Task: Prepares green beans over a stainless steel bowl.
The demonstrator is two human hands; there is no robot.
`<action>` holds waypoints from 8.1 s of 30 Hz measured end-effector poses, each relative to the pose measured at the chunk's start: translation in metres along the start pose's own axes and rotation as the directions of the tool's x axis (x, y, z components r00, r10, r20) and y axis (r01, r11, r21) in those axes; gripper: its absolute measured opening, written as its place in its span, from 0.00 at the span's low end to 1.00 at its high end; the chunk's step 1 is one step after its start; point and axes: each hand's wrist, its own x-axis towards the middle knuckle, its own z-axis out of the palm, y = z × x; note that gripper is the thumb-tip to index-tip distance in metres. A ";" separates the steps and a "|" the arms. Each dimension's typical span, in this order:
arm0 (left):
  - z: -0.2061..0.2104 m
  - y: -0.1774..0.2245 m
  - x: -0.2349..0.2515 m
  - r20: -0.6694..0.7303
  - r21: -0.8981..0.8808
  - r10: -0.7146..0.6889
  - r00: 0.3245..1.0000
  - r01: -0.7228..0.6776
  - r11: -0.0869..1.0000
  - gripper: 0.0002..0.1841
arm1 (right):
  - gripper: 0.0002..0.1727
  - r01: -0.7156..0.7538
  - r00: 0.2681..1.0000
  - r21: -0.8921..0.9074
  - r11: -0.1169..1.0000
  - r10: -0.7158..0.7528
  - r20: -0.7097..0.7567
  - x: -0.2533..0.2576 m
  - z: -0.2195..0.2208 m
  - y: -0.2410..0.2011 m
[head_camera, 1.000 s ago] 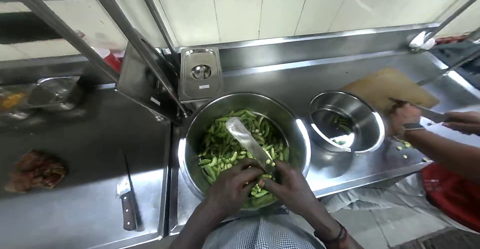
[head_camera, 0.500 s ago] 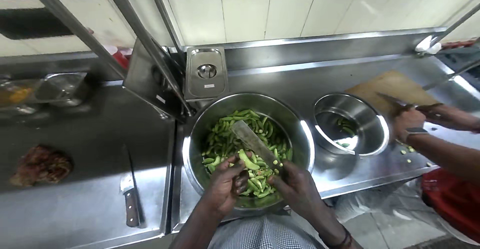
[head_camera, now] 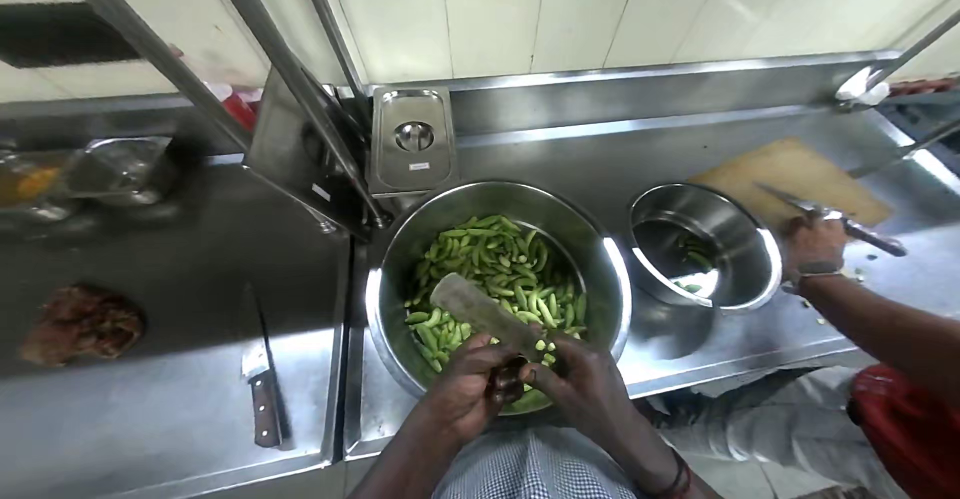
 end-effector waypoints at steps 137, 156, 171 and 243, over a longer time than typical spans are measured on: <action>-0.022 0.054 0.046 -0.210 0.865 0.145 0.967 0.253 -0.434 0.15 | 0.25 -0.226 0.973 -0.257 0.940 0.232 -0.005 0.008 -0.019 0.009; -0.010 0.030 0.019 0.296 0.952 0.249 0.922 -0.307 0.005 0.10 | 0.25 -0.256 0.960 0.095 0.962 0.242 0.139 0.006 -0.023 0.017; -0.011 0.003 0.011 0.378 0.904 0.549 0.746 -0.426 -0.044 0.06 | 0.29 -0.089 0.994 -0.027 0.996 0.091 0.061 0.002 -0.005 0.005; -0.043 0.040 0.075 -0.167 0.890 0.072 0.983 0.182 -0.418 0.17 | 0.21 -0.199 0.975 -0.037 0.979 0.194 -0.106 0.003 -0.032 0.020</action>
